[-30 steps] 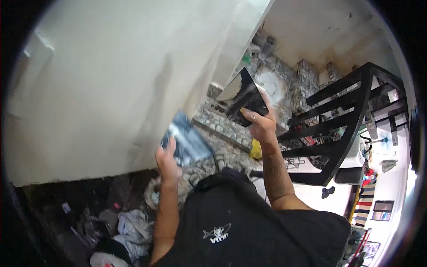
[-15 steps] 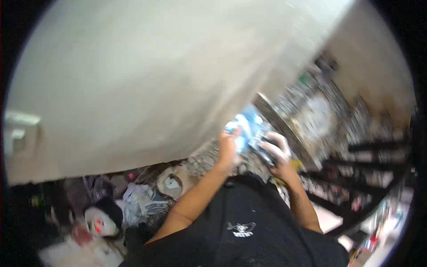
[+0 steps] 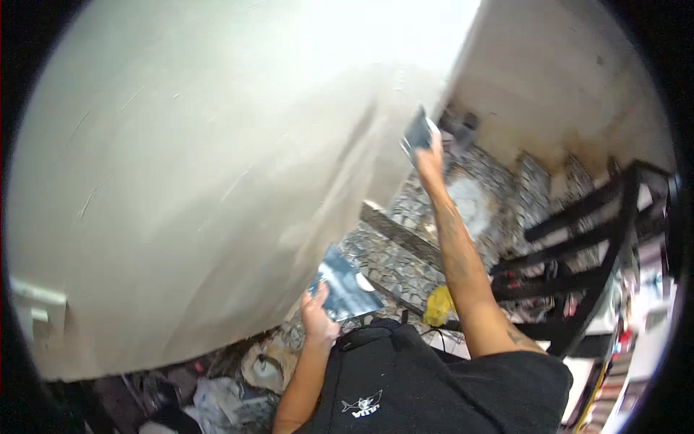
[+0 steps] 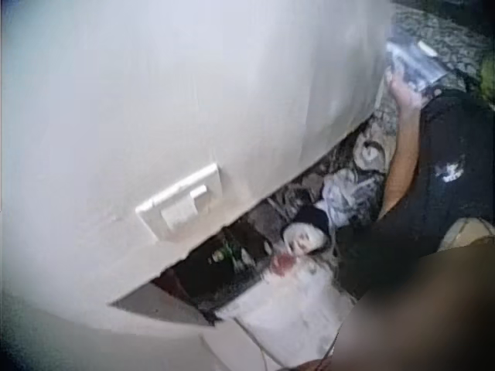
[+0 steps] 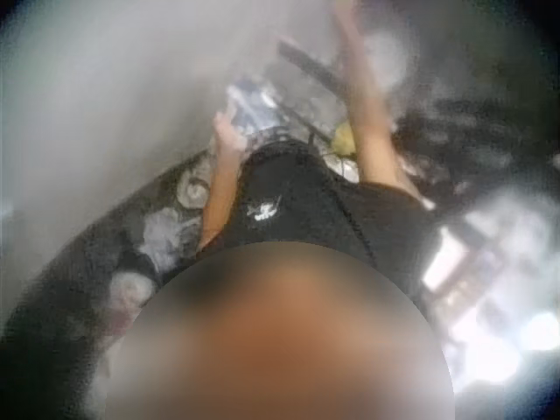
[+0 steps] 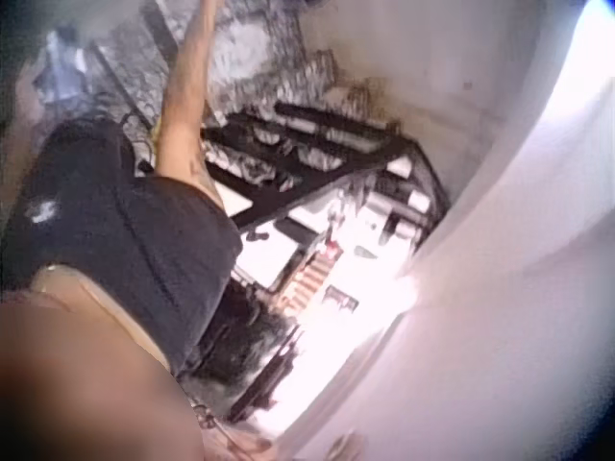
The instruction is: Applying and smoothing plaster on a wall corner using two putty knives.
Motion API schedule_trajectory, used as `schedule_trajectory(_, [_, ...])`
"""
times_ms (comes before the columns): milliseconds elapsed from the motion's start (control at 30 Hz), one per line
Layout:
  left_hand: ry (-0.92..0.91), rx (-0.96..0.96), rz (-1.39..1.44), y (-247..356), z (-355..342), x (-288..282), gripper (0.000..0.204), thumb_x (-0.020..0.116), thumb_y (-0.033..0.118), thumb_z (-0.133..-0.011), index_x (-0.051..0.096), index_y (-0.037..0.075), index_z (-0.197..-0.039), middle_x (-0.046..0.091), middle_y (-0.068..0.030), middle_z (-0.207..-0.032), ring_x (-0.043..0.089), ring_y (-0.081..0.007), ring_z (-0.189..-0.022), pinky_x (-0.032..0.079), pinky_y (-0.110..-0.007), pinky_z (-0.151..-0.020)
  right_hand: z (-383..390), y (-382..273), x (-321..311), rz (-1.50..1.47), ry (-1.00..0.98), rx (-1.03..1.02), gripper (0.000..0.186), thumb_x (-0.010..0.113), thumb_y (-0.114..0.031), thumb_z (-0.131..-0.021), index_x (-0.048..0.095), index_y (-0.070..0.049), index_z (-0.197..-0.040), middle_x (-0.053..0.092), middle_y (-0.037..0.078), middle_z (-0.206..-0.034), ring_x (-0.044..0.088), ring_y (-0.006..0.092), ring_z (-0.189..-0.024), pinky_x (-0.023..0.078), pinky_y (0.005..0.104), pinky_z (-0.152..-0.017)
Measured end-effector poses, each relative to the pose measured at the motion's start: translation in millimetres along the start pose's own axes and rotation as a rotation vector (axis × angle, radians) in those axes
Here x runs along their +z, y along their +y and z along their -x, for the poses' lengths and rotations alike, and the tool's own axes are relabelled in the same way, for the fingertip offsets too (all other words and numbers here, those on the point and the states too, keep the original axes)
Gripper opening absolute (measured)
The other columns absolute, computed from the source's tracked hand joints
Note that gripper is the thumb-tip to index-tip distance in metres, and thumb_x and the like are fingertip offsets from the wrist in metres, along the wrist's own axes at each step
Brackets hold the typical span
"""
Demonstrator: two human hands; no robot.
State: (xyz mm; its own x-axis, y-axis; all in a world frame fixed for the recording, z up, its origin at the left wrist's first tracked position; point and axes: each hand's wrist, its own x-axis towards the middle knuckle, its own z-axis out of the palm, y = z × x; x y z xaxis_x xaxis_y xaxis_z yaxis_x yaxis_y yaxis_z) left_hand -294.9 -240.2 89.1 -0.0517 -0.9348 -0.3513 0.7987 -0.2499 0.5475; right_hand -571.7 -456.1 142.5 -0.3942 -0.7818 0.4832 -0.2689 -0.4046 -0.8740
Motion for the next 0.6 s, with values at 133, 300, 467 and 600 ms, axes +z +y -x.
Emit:
schedule_trajectory(133, [-0.023, 0.007, -0.071, -10, -5, 3, 0.023, 0.046, 0.008, -0.083, 0.047, -0.002, -0.103, 0.055, -0.0108, -0.097, 0.056, -0.0217, -0.086, 0.045, -0.035, -0.078, -91, -40, 23, 0.079, 0.201, -0.223, 0.050, 0.036, 0.003, -0.064, 0.042, 0.003, -0.113, 0.050, 0.021, -0.102, 0.047, 0.0304, -0.099, 0.036, 0.0343, -0.087])
schedule_trajectory(300, [0.099, 0.015, -0.070, -9, 3, 6, 0.024, 0.047, 0.008, -0.082, 0.046, -0.001, -0.104, 0.054, -0.0102, -0.098, 0.054, -0.0227, -0.088, 0.043, -0.037, -0.081, -134, -42, 23, 0.171, 0.205, -0.185, 0.051, 0.035, 0.003, -0.061, 0.043, 0.002, -0.111, 0.052, 0.021, -0.093, 0.051, 0.0300, -0.089, 0.040, 0.0322, -0.078])
schedule_trajectory(467, [0.153, 0.016, -0.097, -5, 10, 10, 0.024, 0.048, 0.008, -0.082, 0.046, -0.001, -0.104, 0.053, -0.0094, -0.099, 0.054, -0.0232, -0.089, 0.042, -0.037, -0.081, -150, -48, 29, 0.303, 0.240, -0.218, 0.052, 0.036, 0.002, -0.062, 0.043, -0.004, -0.113, 0.053, 0.019, -0.094, 0.052, 0.0304, -0.089, 0.040, 0.0343, -0.078])
schedule_trajectory(600, [0.153, 0.053, -0.092, 4, 14, 17, 0.025, 0.047, 0.008, -0.082, 0.045, 0.000, -0.105, 0.053, -0.0096, -0.099, 0.054, -0.0233, -0.089, 0.042, -0.037, -0.082, -135, -78, 43, 0.317, 0.243, -0.075, 0.053, 0.039, -0.002, -0.063, 0.040, -0.006, -0.116, 0.055, 0.020, -0.093, 0.052, 0.0347, -0.088, 0.039, 0.0392, -0.079])
